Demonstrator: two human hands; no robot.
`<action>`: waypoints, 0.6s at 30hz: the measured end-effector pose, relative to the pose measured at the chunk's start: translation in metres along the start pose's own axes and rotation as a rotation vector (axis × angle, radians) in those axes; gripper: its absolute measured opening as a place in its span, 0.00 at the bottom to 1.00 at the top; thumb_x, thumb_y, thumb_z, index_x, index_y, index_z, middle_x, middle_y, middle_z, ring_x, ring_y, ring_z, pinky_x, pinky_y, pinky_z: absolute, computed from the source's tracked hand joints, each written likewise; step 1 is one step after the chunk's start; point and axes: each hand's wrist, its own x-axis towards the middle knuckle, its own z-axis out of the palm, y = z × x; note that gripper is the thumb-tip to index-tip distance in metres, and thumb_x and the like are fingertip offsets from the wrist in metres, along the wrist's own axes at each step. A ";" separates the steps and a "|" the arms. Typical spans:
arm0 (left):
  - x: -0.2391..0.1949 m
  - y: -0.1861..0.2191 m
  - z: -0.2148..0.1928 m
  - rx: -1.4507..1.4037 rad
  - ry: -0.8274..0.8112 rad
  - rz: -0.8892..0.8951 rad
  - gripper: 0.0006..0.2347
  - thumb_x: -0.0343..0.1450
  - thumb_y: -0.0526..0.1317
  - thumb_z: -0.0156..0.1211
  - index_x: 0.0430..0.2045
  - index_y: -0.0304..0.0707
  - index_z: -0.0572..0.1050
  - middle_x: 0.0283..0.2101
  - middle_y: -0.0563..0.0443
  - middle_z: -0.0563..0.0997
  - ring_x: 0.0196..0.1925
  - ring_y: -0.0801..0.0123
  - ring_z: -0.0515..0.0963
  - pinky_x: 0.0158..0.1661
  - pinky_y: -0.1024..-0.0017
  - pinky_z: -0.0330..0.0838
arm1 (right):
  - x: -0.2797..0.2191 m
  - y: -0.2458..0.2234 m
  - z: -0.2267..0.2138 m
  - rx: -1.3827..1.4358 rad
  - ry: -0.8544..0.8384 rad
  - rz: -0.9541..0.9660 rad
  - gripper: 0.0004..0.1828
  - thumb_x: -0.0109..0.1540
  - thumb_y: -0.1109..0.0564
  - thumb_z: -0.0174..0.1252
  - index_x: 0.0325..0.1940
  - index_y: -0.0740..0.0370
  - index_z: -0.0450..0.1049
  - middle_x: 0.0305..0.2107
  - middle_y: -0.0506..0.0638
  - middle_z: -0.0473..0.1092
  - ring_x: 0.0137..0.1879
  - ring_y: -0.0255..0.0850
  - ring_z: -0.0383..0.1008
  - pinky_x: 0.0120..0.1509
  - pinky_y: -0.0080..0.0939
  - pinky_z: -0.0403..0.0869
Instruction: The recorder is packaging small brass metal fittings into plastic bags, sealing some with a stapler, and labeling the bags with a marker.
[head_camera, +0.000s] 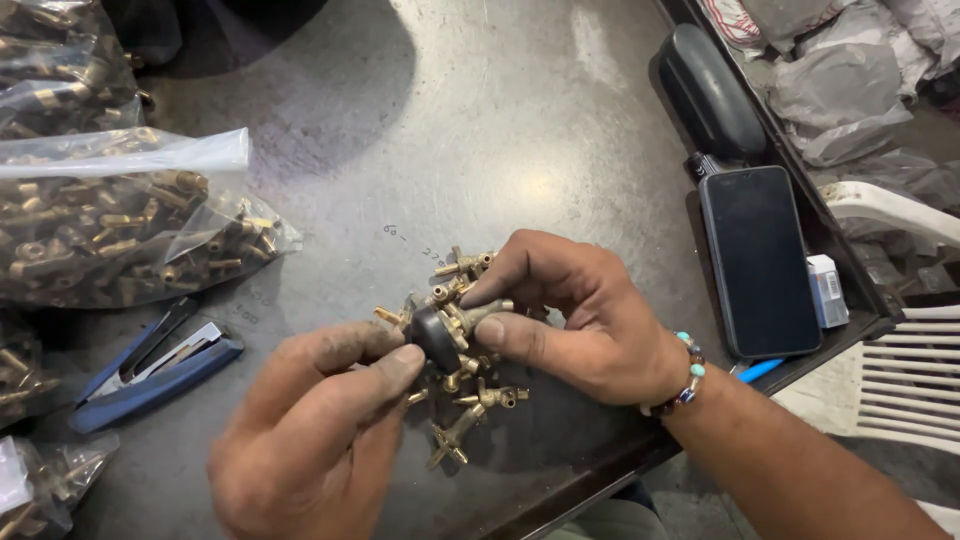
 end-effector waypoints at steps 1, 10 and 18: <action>-0.002 0.000 0.000 -0.012 0.011 0.044 0.11 0.64 0.25 0.69 0.36 0.37 0.81 0.41 0.45 0.82 0.41 0.69 0.86 0.42 0.77 0.79 | 0.000 0.001 -0.001 0.154 -0.014 0.074 0.09 0.68 0.62 0.61 0.50 0.69 0.74 0.41 0.50 0.76 0.45 0.30 0.76 0.49 0.31 0.76; -0.004 0.001 0.002 -0.035 0.042 0.006 0.10 0.66 0.27 0.71 0.38 0.34 0.80 0.44 0.44 0.82 0.46 0.67 0.86 0.48 0.75 0.80 | 0.001 0.006 -0.008 -0.035 0.104 -0.154 0.09 0.68 0.62 0.62 0.51 0.68 0.74 0.41 0.49 0.76 0.47 0.33 0.77 0.55 0.35 0.78; -0.001 0.005 0.000 -0.038 0.140 -0.153 0.10 0.65 0.27 0.70 0.37 0.32 0.78 0.44 0.43 0.82 0.49 0.65 0.83 0.51 0.74 0.77 | 0.012 -0.008 -0.004 -0.752 0.120 -0.283 0.29 0.59 0.48 0.69 0.62 0.55 0.73 0.69 0.57 0.65 0.77 0.52 0.62 0.79 0.51 0.67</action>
